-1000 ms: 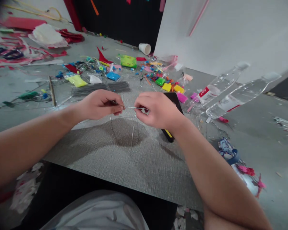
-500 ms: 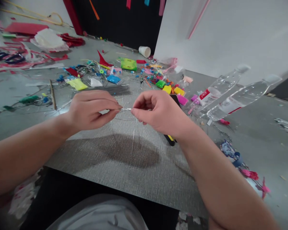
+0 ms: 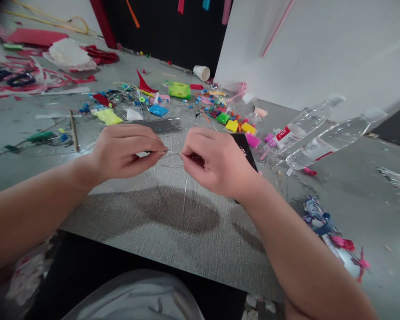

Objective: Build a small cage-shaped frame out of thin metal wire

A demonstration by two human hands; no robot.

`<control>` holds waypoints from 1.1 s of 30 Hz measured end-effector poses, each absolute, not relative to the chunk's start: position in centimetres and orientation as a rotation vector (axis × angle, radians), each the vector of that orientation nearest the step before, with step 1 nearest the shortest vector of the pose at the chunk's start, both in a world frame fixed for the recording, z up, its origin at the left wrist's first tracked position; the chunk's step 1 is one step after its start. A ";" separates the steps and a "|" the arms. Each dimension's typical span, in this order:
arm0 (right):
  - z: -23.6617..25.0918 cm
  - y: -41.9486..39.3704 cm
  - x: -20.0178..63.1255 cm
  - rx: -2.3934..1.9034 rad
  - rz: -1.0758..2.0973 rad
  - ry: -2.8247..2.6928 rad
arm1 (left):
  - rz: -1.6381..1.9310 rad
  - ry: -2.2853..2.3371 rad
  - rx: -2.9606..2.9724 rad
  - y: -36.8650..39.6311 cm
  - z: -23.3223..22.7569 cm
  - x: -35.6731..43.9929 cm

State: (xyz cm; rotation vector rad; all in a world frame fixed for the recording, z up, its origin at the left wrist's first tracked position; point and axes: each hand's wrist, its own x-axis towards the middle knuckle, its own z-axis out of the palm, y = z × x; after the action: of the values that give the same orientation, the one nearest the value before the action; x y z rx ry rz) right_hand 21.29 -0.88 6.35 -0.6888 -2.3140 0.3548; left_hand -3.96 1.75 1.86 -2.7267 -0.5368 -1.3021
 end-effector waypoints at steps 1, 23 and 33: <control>6.4 -0.7 21.5 -0.632 0.279 -2.369 | -1.316 -0.497 -2.718 1.9 1.8 -4.0; 6.0 -0.2 22.6 -0.560 -0.179 -2.226 | -2.775 -1.111 -3.250 0.4 1.0 -2.6; 5.4 -0.1 21.9 -0.675 0.039 -2.141 | -2.782 -1.374 -2.905 0.2 1.9 -2.0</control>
State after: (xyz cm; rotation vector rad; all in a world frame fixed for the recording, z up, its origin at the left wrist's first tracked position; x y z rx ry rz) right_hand 21.89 -0.07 5.36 -0.6746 -2.1412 0.0386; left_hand -2.00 0.16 1.90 -2.9046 -1.3744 -2.7820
